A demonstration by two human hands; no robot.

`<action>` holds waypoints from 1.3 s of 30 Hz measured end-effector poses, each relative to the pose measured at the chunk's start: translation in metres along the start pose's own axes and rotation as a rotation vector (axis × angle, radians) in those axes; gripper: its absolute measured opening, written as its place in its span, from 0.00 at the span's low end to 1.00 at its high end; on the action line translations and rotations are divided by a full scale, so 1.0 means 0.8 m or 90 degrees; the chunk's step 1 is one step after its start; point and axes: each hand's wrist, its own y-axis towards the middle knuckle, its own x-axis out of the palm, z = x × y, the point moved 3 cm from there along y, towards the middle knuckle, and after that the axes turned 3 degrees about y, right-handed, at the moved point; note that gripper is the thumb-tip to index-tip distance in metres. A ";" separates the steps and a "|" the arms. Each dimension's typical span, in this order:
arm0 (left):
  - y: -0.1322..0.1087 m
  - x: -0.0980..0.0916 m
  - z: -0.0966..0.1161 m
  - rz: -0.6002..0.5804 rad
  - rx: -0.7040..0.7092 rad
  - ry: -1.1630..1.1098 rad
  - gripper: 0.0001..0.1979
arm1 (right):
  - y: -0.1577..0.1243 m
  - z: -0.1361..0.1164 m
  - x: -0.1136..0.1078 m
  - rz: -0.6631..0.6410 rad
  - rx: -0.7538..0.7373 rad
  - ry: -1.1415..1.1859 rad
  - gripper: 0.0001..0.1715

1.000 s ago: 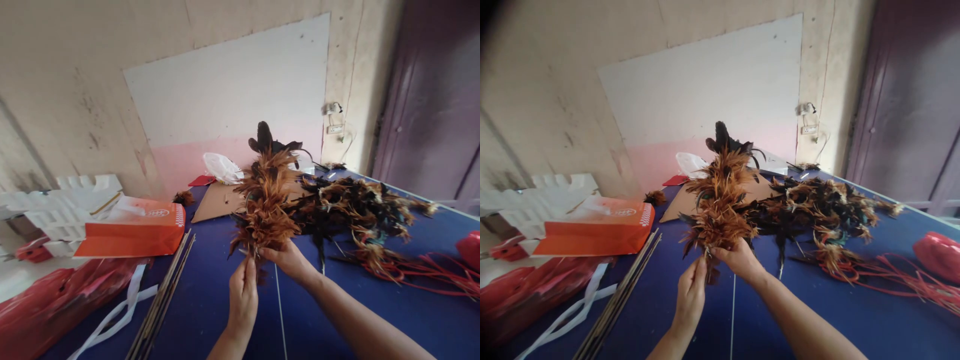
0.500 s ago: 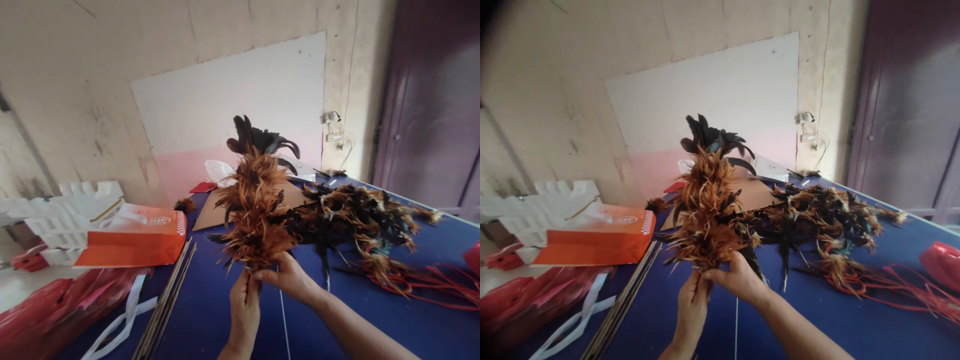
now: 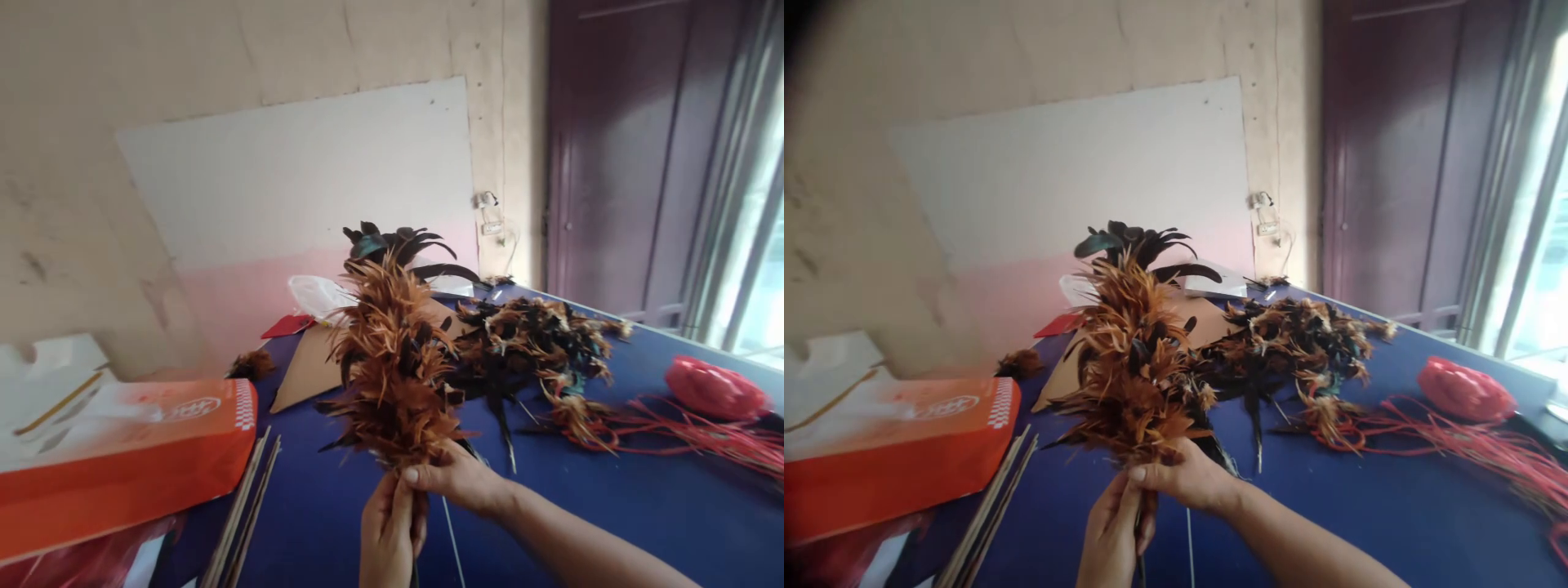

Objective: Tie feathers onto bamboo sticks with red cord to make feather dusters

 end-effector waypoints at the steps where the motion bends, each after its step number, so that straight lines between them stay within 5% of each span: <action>1: 0.001 0.000 0.000 0.000 -0.006 -0.004 0.22 | 0.000 0.000 -0.001 0.005 -0.001 0.006 0.24; 14: 0.003 -0.008 -0.002 0.032 -0.002 -0.046 0.19 | -0.018 -0.032 -0.018 -0.046 -0.094 -0.233 0.28; 20: 0.009 -0.013 -0.007 0.039 0.032 -0.009 0.16 | -0.099 -0.028 -0.126 0.095 0.064 -0.508 0.19; 24: 0.009 -0.010 -0.007 -0.010 0.078 0.012 0.16 | -0.140 -0.025 -0.232 0.291 0.153 -0.393 0.16; 28: 0.009 -0.008 -0.007 -0.019 0.065 0.026 0.16 | -0.153 -0.018 -0.302 0.440 0.162 -0.352 0.22; 35: 0.014 -0.016 -0.011 0.016 0.045 0.017 0.15 | -0.170 -0.045 -0.364 0.695 0.135 -0.496 0.30; 39: 0.018 -0.020 -0.015 0.035 0.033 0.015 0.15 | -0.173 -0.058 -0.355 0.677 0.122 -0.669 0.24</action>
